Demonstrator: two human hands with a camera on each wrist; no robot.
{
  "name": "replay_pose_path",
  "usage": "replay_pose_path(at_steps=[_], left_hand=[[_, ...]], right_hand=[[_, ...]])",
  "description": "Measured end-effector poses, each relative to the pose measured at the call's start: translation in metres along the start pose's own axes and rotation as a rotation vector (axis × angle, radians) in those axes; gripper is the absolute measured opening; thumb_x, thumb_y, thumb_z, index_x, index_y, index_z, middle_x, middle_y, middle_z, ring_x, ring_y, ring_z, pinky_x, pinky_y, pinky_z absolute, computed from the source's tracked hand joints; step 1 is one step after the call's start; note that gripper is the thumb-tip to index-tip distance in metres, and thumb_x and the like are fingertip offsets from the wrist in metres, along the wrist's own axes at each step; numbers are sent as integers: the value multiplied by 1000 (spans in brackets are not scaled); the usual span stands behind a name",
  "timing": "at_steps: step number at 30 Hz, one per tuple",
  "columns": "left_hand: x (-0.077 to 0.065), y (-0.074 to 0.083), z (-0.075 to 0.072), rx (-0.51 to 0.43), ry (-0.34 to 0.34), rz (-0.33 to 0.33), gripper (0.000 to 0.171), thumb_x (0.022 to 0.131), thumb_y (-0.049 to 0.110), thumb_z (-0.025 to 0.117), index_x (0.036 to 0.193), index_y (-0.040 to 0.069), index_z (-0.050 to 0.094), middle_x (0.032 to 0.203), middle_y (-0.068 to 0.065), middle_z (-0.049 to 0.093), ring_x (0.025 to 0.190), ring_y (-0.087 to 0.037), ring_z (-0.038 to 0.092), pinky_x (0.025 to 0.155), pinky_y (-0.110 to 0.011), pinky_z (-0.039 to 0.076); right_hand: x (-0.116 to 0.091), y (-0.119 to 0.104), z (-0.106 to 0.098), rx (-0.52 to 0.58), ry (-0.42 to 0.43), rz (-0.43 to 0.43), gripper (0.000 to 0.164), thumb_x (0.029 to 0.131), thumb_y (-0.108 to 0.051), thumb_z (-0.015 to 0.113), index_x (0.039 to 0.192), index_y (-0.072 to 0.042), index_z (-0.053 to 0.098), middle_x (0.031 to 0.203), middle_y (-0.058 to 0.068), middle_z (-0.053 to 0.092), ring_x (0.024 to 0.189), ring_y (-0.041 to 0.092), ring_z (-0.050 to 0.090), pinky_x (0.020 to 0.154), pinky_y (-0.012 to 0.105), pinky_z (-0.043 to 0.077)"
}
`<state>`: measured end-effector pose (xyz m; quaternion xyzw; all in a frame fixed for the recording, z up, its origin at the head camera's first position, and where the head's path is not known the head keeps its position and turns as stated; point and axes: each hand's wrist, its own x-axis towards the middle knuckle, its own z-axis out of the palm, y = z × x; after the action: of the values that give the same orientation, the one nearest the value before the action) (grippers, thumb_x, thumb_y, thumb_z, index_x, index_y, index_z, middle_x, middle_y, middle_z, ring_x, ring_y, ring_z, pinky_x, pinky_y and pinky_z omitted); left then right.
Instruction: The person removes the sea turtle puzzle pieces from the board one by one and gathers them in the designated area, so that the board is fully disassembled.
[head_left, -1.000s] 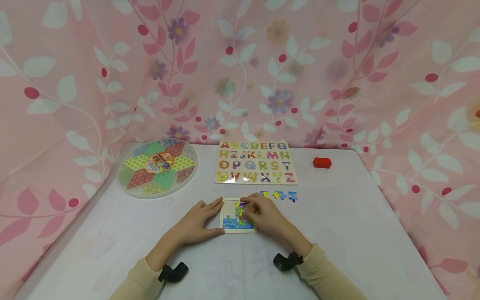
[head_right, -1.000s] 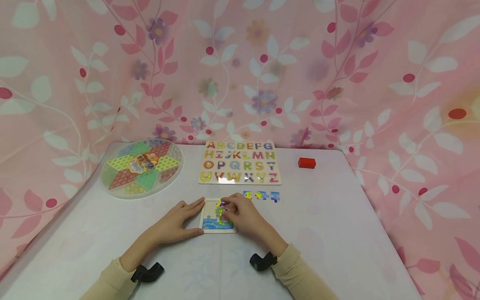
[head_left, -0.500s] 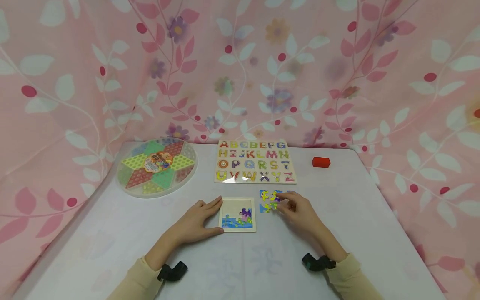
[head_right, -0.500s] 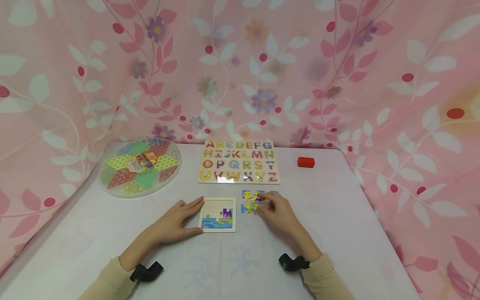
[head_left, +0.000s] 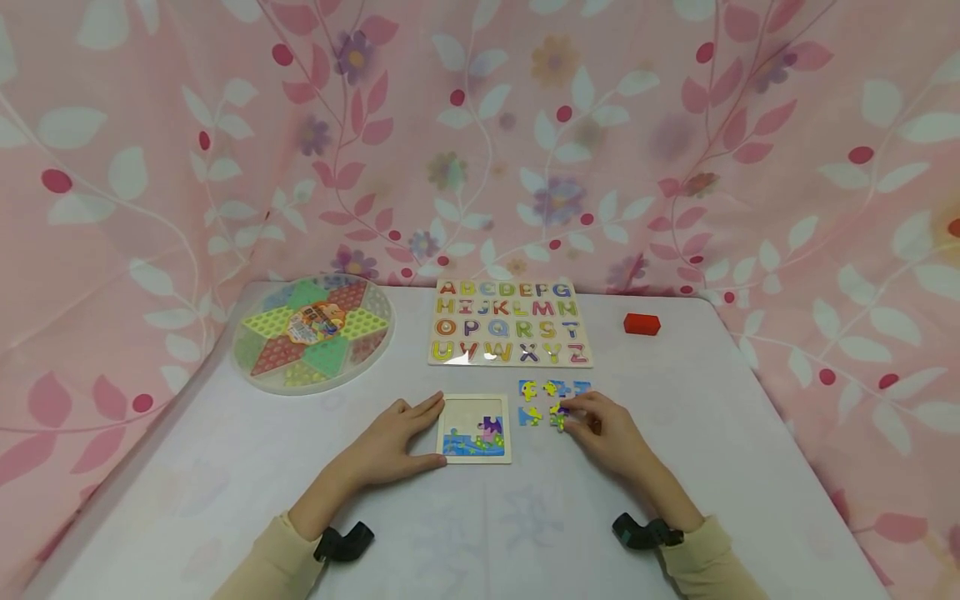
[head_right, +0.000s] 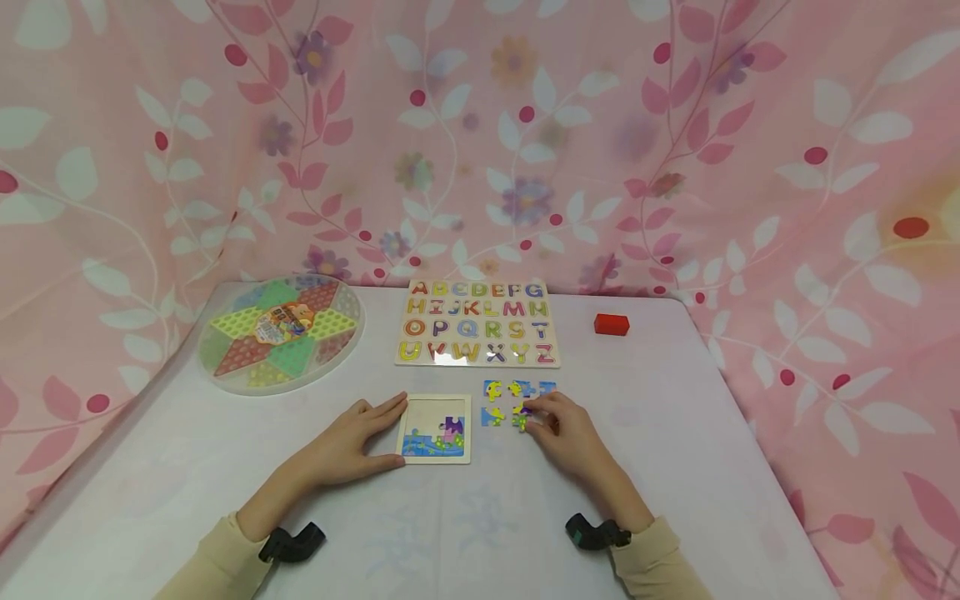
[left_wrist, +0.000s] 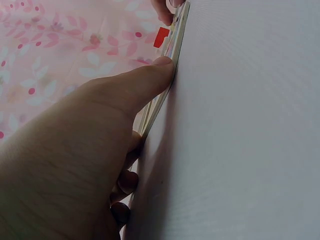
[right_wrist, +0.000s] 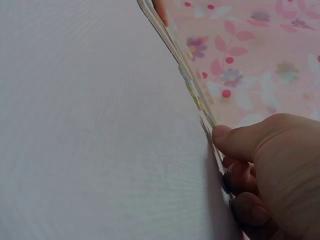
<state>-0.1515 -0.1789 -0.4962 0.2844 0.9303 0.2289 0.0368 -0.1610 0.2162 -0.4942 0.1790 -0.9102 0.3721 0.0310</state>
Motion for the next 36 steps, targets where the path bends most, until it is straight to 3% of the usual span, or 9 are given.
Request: replay_pose_path(at_steps=[16,36], left_hand=[[0,1,-4,2,-2,-6,92,92,62,75,163,12,44,171,1,37,94,-10,42,81,-28,40],[-1,2,-1,-9,3,-8,91,92,61,76,162,11,45,170,1,39,93,-10,41,80,-28,40]], right_hand=[[5,2,8,-46,63,-79,31,92,-4,82,123,-5,79,117,7,72,74,7,51,65,23,45],[3,1,11,-78,35,-26,30,95,-6,79,124,-8,79,122,6,69,83,11,53,71,23,48]])
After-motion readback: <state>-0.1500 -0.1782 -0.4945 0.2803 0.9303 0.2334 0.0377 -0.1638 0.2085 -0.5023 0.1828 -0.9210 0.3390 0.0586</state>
